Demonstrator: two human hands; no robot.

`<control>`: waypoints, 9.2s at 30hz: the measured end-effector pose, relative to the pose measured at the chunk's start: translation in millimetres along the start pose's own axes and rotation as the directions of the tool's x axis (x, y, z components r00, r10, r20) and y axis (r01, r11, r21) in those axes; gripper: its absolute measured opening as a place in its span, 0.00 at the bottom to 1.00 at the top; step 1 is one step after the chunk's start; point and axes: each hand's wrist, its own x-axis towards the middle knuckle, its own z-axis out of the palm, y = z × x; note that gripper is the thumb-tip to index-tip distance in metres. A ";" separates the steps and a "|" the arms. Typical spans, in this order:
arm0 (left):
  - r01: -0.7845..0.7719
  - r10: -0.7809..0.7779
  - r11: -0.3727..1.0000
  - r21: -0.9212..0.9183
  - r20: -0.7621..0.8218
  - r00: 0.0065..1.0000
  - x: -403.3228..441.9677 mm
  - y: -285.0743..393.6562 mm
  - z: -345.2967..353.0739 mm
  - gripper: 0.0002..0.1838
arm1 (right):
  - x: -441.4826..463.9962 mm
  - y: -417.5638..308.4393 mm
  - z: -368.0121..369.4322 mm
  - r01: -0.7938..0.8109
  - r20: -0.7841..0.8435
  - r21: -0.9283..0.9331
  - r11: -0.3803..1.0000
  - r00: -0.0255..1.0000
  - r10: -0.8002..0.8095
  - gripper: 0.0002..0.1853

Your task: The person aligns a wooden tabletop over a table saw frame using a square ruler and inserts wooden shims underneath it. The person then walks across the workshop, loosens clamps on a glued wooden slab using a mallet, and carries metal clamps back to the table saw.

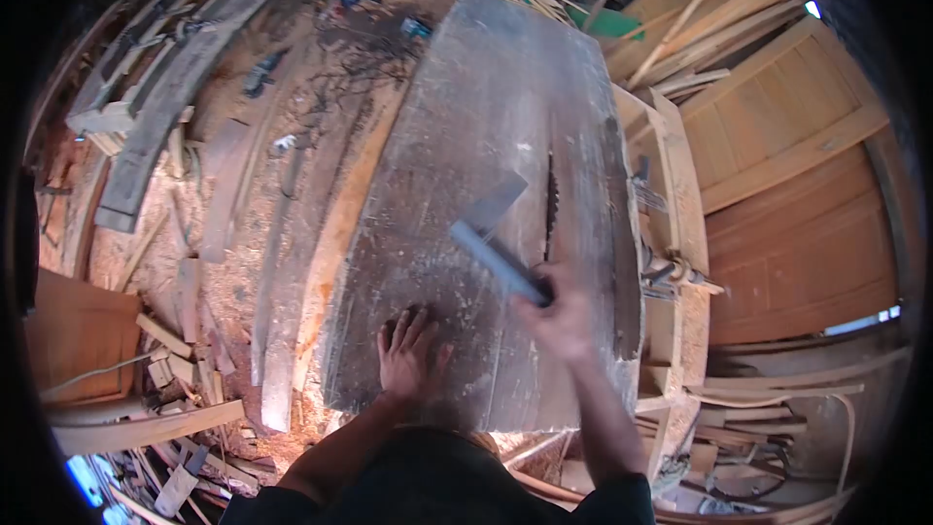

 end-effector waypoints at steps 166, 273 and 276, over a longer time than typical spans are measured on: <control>0.947 -0.308 0.263 -0.187 0.913 0.266 2.6 -133.5 -54.9 0.48 | -472.9 71.4 184.6 -0.568 -0.489 0.820 0.071 -0.630 0.603 0.27; 0.463 -0.261 0.860 -0.216 0.594 0.761 -254.3 -528.6 -192.5 0.18 | -67.8 -497.1 137.0 0.629 -0.013 0.686 0.365 0.513 -0.858 0.21; 0.385 -0.090 0.847 -0.368 0.613 0.785 -262.0 -539.3 -175.9 0.21 | -47.6 -487.3 200.0 0.845 -0.596 0.457 0.277 0.522 -0.610 0.17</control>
